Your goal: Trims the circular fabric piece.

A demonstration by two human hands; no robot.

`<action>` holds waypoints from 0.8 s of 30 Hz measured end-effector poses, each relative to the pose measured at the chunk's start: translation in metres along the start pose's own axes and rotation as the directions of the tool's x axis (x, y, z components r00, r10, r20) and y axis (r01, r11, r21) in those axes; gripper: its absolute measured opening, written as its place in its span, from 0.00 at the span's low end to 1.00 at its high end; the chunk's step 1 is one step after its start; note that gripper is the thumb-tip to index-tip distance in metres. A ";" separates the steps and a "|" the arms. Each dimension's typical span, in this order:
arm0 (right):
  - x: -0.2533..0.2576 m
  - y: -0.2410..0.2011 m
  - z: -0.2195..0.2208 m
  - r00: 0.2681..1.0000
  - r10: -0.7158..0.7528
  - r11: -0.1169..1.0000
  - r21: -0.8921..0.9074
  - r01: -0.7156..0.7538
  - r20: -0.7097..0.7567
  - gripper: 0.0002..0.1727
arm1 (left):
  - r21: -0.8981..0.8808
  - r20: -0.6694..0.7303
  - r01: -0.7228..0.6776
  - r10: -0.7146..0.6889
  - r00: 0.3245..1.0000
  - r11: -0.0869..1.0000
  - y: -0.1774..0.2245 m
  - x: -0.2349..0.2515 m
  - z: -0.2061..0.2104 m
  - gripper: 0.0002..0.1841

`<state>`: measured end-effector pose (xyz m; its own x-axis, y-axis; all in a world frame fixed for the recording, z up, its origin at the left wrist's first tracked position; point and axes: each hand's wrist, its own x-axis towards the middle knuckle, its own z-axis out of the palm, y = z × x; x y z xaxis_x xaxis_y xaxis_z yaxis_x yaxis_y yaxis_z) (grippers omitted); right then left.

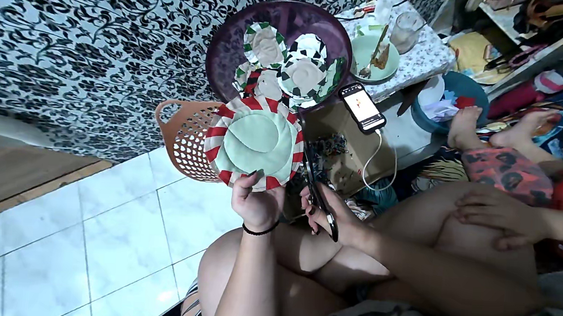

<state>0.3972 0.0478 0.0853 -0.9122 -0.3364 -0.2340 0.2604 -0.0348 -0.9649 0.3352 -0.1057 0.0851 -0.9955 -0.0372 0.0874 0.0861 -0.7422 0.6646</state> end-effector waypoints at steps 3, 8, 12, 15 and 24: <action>0.004 0.017 0.001 0.998 -0.019 0.997 0.072 0.023 -0.053 0.28 | 0.011 -0.006 -0.002 0.003 1.000 1.000 0.000 0.000 -0.001 0.19; 0.003 0.012 0.002 0.997 -0.005 0.997 0.075 0.011 -0.075 0.21 | -0.004 -0.009 -0.009 0.009 1.000 1.000 0.001 0.001 -0.002 0.19; 0.002 0.013 0.004 0.996 0.004 0.994 0.112 0.006 -0.090 0.19 | -0.028 -0.007 -0.012 0.011 1.000 1.000 0.000 0.000 0.000 0.21; 0.001 0.014 0.005 0.994 -0.005 0.993 0.116 0.018 -0.108 0.18 | -0.018 -0.016 -0.011 0.011 1.000 1.000 0.000 0.000 0.001 0.22; -0.010 -0.013 0.010 0.987 0.070 0.993 0.102 -0.055 -0.147 0.09 | -0.013 -0.024 0.015 -0.016 1.000 1.000 0.002 0.000 0.002 0.21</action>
